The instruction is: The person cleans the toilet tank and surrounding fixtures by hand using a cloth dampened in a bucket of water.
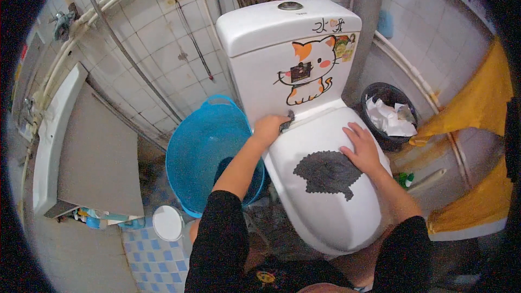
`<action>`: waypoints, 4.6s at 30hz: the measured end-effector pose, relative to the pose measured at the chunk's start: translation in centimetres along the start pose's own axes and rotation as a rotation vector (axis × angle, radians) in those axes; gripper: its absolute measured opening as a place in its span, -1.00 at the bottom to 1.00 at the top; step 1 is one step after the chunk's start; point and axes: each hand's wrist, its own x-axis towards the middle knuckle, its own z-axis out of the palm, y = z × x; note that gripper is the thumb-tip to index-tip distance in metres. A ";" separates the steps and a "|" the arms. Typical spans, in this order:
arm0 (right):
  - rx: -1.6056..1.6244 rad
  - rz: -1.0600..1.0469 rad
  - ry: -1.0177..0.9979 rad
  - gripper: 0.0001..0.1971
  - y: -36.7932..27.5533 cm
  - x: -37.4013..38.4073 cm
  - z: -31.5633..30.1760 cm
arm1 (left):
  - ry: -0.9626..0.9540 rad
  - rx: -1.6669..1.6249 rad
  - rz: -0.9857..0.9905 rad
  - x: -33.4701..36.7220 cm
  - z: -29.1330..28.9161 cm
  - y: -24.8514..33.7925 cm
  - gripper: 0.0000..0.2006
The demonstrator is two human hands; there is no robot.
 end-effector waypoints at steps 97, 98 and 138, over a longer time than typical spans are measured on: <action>-0.142 -0.407 -0.684 -0.60 -6.0 18.8 6.1 | -0.054 -0.272 -0.105 -14.7 -1.1 4.0 -0.12; -0.209 -0.283 -0.745 -0.57 -5.5 19.0 5.2 | -0.062 -0.280 -0.098 -14.6 -1.2 3.9 -0.11; 0.078 -0.289 -0.599 -0.57 -8.9 17.7 7.9 | -0.054 -0.240 -0.082 -14.8 -1.4 3.7 -0.08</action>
